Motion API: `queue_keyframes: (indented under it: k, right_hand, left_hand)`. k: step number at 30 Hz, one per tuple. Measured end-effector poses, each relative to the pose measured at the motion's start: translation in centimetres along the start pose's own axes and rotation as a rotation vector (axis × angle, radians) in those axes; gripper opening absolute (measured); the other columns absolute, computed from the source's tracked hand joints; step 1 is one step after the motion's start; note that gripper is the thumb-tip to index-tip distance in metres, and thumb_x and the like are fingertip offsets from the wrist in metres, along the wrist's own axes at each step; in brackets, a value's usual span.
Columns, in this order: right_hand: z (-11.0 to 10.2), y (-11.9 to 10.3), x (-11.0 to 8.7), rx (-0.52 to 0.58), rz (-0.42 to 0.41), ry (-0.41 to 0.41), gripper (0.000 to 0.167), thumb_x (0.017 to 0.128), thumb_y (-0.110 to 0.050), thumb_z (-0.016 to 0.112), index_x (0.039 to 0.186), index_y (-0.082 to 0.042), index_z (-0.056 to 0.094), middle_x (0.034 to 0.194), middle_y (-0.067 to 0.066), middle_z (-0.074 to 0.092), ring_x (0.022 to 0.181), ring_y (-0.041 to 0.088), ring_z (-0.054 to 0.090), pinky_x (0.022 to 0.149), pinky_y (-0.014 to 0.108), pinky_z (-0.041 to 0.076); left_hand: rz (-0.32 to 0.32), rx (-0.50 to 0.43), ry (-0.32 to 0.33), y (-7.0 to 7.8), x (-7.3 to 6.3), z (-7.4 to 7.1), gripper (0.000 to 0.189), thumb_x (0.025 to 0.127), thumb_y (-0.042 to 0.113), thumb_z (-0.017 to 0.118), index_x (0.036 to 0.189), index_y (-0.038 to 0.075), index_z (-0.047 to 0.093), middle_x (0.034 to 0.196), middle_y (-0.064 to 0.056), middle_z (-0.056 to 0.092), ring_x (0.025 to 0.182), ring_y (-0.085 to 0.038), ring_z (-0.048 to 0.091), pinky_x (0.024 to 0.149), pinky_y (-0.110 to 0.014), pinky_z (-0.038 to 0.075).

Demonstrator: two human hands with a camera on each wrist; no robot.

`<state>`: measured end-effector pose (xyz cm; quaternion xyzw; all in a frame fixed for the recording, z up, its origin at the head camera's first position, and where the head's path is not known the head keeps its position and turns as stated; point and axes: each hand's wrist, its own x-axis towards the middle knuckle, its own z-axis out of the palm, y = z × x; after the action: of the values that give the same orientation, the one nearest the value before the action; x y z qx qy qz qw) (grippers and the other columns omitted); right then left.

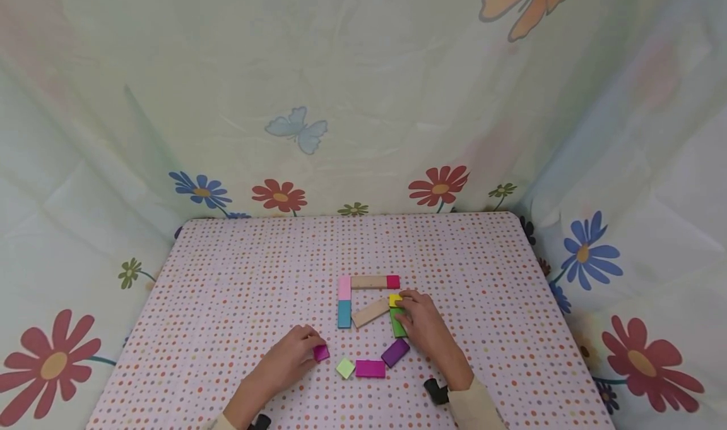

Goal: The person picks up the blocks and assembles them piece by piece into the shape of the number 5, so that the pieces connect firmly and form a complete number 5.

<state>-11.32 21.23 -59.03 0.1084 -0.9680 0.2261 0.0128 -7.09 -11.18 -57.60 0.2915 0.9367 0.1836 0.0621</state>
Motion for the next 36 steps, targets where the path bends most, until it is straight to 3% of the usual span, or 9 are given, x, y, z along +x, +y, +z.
queue_keyframes:
  k: [7,14,26,36]
  right_hand:
    - [0.0,-0.2,0.0,0.009,-0.004,0.0,0.028,0.096,-0.013,0.078,0.121,0.0,0.077,0.138,0.017,0.067,0.128,0.039,0.062,0.11,0.056,0.053]
    - [0.1,-0.2,0.0,0.011,-0.034,0.019,0.028,0.094,-0.012,0.079,0.119,0.001,0.077,0.136,0.018,0.068,0.126,0.039,0.063,0.108,0.056,0.054]
    - [0.1,-0.3,-0.1,-0.001,-0.017,0.005,0.029,0.095,-0.012,0.079,0.12,0.0,0.077,0.137,0.018,0.067,0.125,0.039,0.063,0.108,0.056,0.054]
    - [0.0,0.0,0.0,0.019,-0.044,0.018,0.028,0.095,-0.012,0.079,0.12,0.001,0.077,0.136,0.017,0.068,0.128,0.039,0.063,0.109,0.057,0.053]
  left_hand:
    - [-0.011,-0.004,-0.012,0.1,0.4,0.3,0.03,0.092,0.008,0.081,0.12,0.015,0.078,0.118,0.002,0.072,0.107,-0.013,0.062,0.093,-0.027,0.06]
    - [0.031,-0.004,-0.023,0.7,0.8,0.4,0.027,0.093,0.005,0.079,0.118,0.017,0.078,0.119,0.003,0.072,0.107,-0.013,0.06,0.092,-0.025,0.059]
    - [0.064,-0.033,-0.008,1.3,0.9,0.7,0.03,0.096,0.0,0.07,0.12,0.016,0.079,0.121,0.003,0.074,0.107,-0.012,0.061,0.09,-0.023,0.059]
    - [0.064,-0.012,-0.032,1.4,1.1,0.8,0.033,0.097,0.001,0.072,0.125,0.017,0.078,0.124,0.003,0.074,0.107,-0.012,0.06,0.091,-0.024,0.058]
